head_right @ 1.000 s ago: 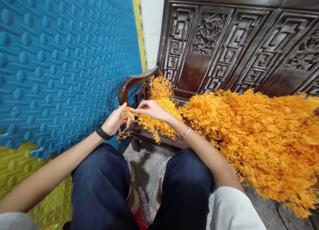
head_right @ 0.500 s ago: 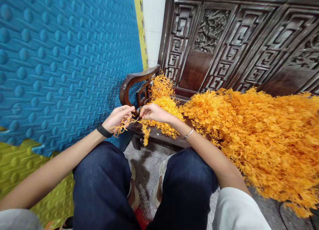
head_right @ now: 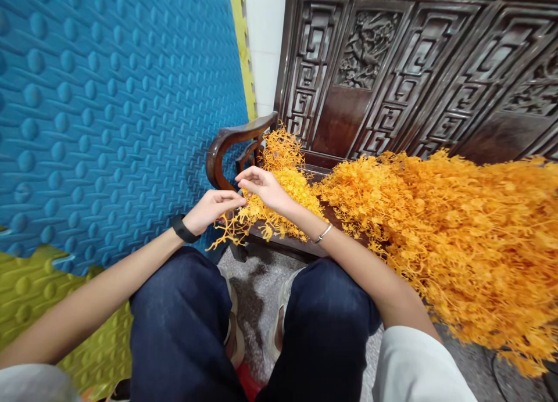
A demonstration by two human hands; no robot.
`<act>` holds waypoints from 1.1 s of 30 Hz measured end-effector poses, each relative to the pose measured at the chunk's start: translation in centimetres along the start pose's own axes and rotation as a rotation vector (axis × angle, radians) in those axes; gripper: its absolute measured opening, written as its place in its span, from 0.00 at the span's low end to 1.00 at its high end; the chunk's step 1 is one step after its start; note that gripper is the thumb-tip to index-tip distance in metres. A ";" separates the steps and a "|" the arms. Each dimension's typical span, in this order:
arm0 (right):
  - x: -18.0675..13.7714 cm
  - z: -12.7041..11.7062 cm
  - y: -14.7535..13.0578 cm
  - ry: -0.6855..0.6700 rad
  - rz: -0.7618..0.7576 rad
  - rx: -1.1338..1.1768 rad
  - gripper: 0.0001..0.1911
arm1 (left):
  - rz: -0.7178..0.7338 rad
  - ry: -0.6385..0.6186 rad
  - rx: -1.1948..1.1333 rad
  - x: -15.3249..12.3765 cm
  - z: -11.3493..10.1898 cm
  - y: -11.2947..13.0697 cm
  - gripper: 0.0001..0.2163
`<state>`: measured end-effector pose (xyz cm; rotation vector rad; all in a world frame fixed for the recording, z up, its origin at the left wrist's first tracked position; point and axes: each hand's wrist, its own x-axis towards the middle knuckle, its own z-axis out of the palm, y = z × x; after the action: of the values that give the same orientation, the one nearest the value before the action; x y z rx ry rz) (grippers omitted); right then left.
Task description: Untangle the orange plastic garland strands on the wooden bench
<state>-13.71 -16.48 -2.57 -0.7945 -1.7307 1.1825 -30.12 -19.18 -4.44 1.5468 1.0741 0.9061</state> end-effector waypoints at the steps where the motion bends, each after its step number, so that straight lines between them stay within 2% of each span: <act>1: 0.0 -0.1 0.0 -0.011 0.029 0.021 0.12 | 0.030 0.004 0.023 0.0 0.0 0.0 0.11; 6: -0.3 -0.2 0.2 -0.075 0.121 0.099 0.17 | 0.129 0.024 0.076 0.1 0.1 0.0 0.14; 11: -0.2 -0.2 0.0 0.037 0.078 0.120 0.15 | 0.114 0.038 0.064 0.0 0.4 0.3 0.19; 18: 0.0 -0.5 0.1 0.186 0.094 0.104 0.14 | 0.038 -0.077 0.127 0.4 0.6 -0.3 0.19; 25: 0.8 0.8 0.3 0.295 0.056 0.045 0.13 | 0.085 0.044 0.166 0.8 0.9 0.5 0.19; 28: 2.0 -0.4 0.2 0.320 -0.030 -0.076 0.11 | 0.067 0.102 0.142 0.4 1.2 0.6 0.18; 30: 3.1 -3.4 0.3 0.474 -0.108 -0.187 0.08 | 0.041 0.068 0.141 -0.4 1.4 0.5 0.18; 33: 4.0 -9.4 1.4 0.933 -0.202 -0.269 0.08 | 0.063 -0.044 0.194 -1.7 1.5 0.5 0.19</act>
<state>-6.83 -8.99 -1.09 -1.0746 -1.1346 0.3186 -29.19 -21.26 -4.35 1.7609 1.1129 0.8260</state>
